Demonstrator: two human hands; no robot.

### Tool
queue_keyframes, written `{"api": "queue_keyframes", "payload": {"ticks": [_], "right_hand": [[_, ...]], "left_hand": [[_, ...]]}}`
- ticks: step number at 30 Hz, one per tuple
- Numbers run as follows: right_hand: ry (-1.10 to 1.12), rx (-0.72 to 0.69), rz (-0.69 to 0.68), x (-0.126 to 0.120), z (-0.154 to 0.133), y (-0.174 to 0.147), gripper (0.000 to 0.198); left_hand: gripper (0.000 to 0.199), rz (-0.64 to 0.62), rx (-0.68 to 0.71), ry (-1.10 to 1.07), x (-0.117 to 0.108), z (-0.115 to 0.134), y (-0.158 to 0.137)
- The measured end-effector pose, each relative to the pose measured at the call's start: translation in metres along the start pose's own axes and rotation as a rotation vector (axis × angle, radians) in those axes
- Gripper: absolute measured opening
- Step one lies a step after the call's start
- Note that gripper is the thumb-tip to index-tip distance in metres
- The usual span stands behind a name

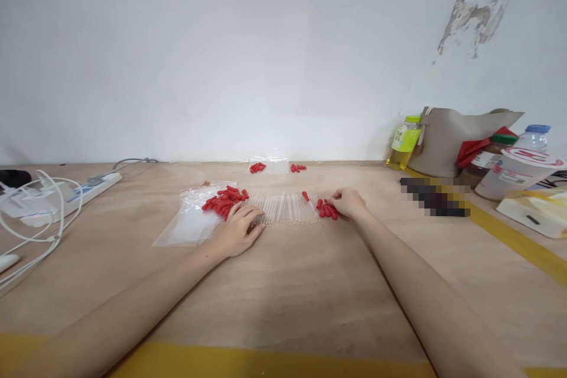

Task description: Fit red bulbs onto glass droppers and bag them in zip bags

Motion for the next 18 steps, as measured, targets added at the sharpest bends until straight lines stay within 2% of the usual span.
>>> {"api": "queue_keyframes", "payload": {"ticks": [6, 11, 14, 18], "right_hand": [[0.088, 0.052, 0.04, -0.009, 0.001, -0.001, 0.023], [0.21, 0.042, 0.241, -0.021, -0.004, -0.009, 0.023], [0.242, -0.076, 0.31, -0.021, -0.02, -0.023, 0.025], [0.18, -0.281, 0.302, -0.014, -0.048, -0.044, 0.027]], "left_hand": [[0.023, -0.006, -0.006, 0.005, 0.0, 0.0, 0.0], [0.023, 0.008, -0.038, 0.049, -0.007, 0.003, 0.0], [0.026, 0.012, -0.078, 0.099, -0.011, -0.005, 0.003], [0.024, 0.008, -0.172, 0.163, -0.012, -0.023, 0.014]]}}
Point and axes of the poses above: each hand's wrist, its own y-axis towards the middle knuckle, its own x-axis out of the palm, z = x × y, the point moved 8 cm from there along y, towards the middle knuckle, and after that the axes turned 15 degrees about x, right-handed, at the moved point
